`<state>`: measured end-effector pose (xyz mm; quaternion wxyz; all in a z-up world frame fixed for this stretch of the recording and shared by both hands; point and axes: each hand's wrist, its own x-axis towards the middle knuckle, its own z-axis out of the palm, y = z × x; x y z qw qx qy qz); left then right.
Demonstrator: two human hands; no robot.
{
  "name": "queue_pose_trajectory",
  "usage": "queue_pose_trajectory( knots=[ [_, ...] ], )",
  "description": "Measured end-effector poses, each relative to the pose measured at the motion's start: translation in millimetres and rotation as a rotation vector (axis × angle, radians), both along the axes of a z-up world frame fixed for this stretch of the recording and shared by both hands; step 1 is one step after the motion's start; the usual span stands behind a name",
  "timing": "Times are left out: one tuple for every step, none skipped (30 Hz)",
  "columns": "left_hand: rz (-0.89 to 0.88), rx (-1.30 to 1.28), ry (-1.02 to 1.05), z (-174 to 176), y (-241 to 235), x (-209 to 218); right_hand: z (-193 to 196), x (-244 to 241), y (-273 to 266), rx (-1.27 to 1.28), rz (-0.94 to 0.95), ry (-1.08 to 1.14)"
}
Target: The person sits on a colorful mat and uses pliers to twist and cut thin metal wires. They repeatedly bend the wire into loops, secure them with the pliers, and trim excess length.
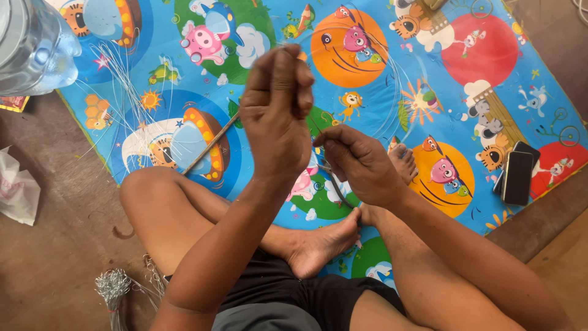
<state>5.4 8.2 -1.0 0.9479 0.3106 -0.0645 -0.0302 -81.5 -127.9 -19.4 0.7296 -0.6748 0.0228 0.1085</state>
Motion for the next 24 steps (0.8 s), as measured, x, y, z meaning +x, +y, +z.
queue_pose_trajectory(
  knots=[
    [0.069, 0.016, -0.052, -0.1, 4.0, 2.0, 2.1, 1.2, 3.5, -0.027, -0.002, -0.014],
    [0.128, 0.045, -0.089, 0.0, 5.1, 1.2, 4.9, 1.5, 7.4, -0.055, -0.004, -0.028],
    [0.19, 0.076, -0.121, 0.0, 7.4, 2.1, 8.2, 2.5, 11.0, -0.083, -0.004, -0.041],
    [0.254, 0.108, -0.152, -0.1, 9.1, 3.0, 11.0, 4.4, 14.5, -0.128, 0.004, -0.043],
    [0.316, 0.14, -0.177, -0.5, 10.2, 4.5, 13.6, 4.7, 16.6, -0.176, 0.008, -0.043],
    [0.338, 0.14, -0.182, -1.0, 12.7, 7.9, 15.8, 5.0, 17.7, -0.223, 0.012, -0.043],
    [0.357, 0.139, -0.188, -1.4, 14.7, 11.1, 17.5, 5.7, 18.3, -0.211, 0.025, -0.041],
    [0.337, 0.105, -0.172, -1.8, 20.2, 17.3, 18.3, 6.6, 18.2, -0.198, 0.037, -0.039],
    [0.277, 0.102, -0.146, -2.5, 23.2, 17.2, 18.5, 6.1, 17.8, -0.186, 0.05, -0.034],
    [0.217, 0.101, -0.119, -3.1, 26.4, 17.1, 18.1, 5.9, 16.9, -0.169, 0.03, -0.039],
    [0.121, 0.128, -0.087, -3.5, 29.5, 14.0, 17.3, 7.9, 15.3, -0.153, 0.012, -0.049],
    [0.024, 0.155, -0.056, -4.0, 31.5, 11.1, 16.1, 9.8, 13.3, -0.137, -0.006, -0.058],
    [-0.038, 0.212, -0.098, -5.0, 30.7, 6.4, 14.7, 11.0, 10.6, -0.063, -0.01, -0.043],
    [-0.099, 0.269, -0.14, -6.1, 28.2, 1.7, 13.3, 12.2, 7.4, 0.011, -0.015, -0.027],
    [-0.161, 0.329, -0.184, -7.0, 28.0, 0.4, 11.5, 14.7, 4.8, 0.087, -0.019, -0.014],
    [-0.119, 0.35, -0.178, -7.9, 30.7, 1.8, 10.0, 17.1, 1.7, 0.06, 0.017, 0.024],
    [-0.082, 0.369, -0.172, -8.7, 34.1, 4.6, 9.1, 18.2, -3.0, 0.03, 0.048, 0.063],
    [-0.045, 0.387, -0.165, -9.3, 38.0, 8.3, 8.1, 19.4, -7.9, 0.001, 0.079, 0.102],
    [-0.012, 0.372, -0.155, -10.1, 42.9, 13.6, 7.2, 19.4, -12.9, -0.012, 0.139, 0.088],
    [0.021, 0.356, -0.144, -10.5, 49.0, 22.0, 6.8, 18.9, -18.2, -0.025, 0.2, 0.073],
    [0.058, 0.34, -0.136, -10.0, 55.4, 29.5, 6.8, 18.9, -23.4, -0.039, 0.263, 0.056],
    [0.068, 0.329, -0.148, -8.9, 61.8, 33.8, 7.7, 17.2, -28.5, -0.024, 0.287, 0.073],
    [0.079, 0.318, -0.168, -6.6, 68.0, 39.3, 9.0, 17.0, -33.3, -0.011, 0.31, 0.084],
    [0.09, 0.307, -0.187, -3.6, 74.1, 44.4, 9.7, 17.6, -37.2, 0.003, 0.333, 0.096]
  ],
)
